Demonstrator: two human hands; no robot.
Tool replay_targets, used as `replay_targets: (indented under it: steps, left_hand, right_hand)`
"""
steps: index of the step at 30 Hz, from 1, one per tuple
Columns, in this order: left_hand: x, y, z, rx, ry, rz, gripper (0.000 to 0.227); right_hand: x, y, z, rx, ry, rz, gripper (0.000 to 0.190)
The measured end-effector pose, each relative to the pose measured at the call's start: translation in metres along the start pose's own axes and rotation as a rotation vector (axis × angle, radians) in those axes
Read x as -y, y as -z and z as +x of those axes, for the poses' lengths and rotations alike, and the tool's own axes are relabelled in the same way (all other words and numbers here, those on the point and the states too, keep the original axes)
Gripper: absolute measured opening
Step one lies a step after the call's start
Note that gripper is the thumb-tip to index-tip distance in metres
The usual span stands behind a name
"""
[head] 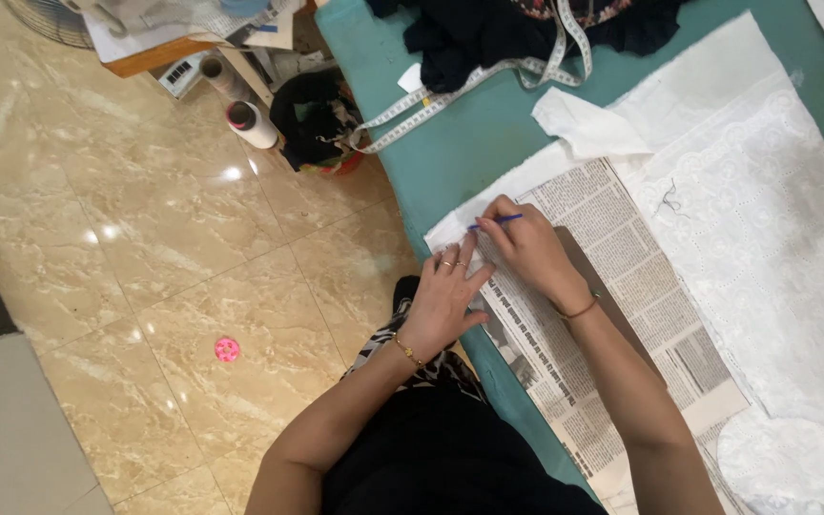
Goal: The person marks a pattern onto a piece of white lace fabric using a blue pen and a ruler. They position a newspaper sheet and a wooden block on the table, then trace lines and curves onto the fabric. The person adjusts the ruler and fabric multiple times to complete the markings.
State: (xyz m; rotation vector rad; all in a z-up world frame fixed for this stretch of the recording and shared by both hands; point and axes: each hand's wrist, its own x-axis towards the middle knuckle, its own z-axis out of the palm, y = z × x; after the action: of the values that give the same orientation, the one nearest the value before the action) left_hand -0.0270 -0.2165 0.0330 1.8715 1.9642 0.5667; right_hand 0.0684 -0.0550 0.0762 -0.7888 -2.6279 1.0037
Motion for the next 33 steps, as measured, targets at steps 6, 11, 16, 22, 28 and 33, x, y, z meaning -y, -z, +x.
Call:
replay_targets:
  steps: [6,11,16,22,28,33]
  left_hand:
    - [-0.003,0.0,0.006,0.054,0.028,0.2,0.086]
    - [-0.005,-0.025,0.013,-0.072,0.061,0.272,0.09]
    - [-0.006,-0.03,0.025,-0.092,0.09,0.413,0.09]
    - [-0.004,-0.043,0.025,-0.053,0.051,0.444,0.088]
    - [-0.004,-0.042,0.027,-0.065,0.067,0.418,0.087]
    - [-0.002,-0.044,0.028,-0.096,0.071,0.466,0.086]
  right_hand:
    - [-0.013,0.016,0.004,-0.023,-0.099,-0.066,0.019]
    - [-0.01,0.018,0.004,-0.025,-0.185,-0.004,0.019]
    - [-0.009,0.014,0.004,-0.006,-0.199,0.023,0.019]
    - [-0.018,0.013,0.002,-0.083,-0.08,-0.012,0.018]
    - [-0.01,0.018,0.005,-0.048,-0.211,0.032,0.018]
    - [-0.011,0.014,0.004,-0.033,-0.167,0.028,0.018]
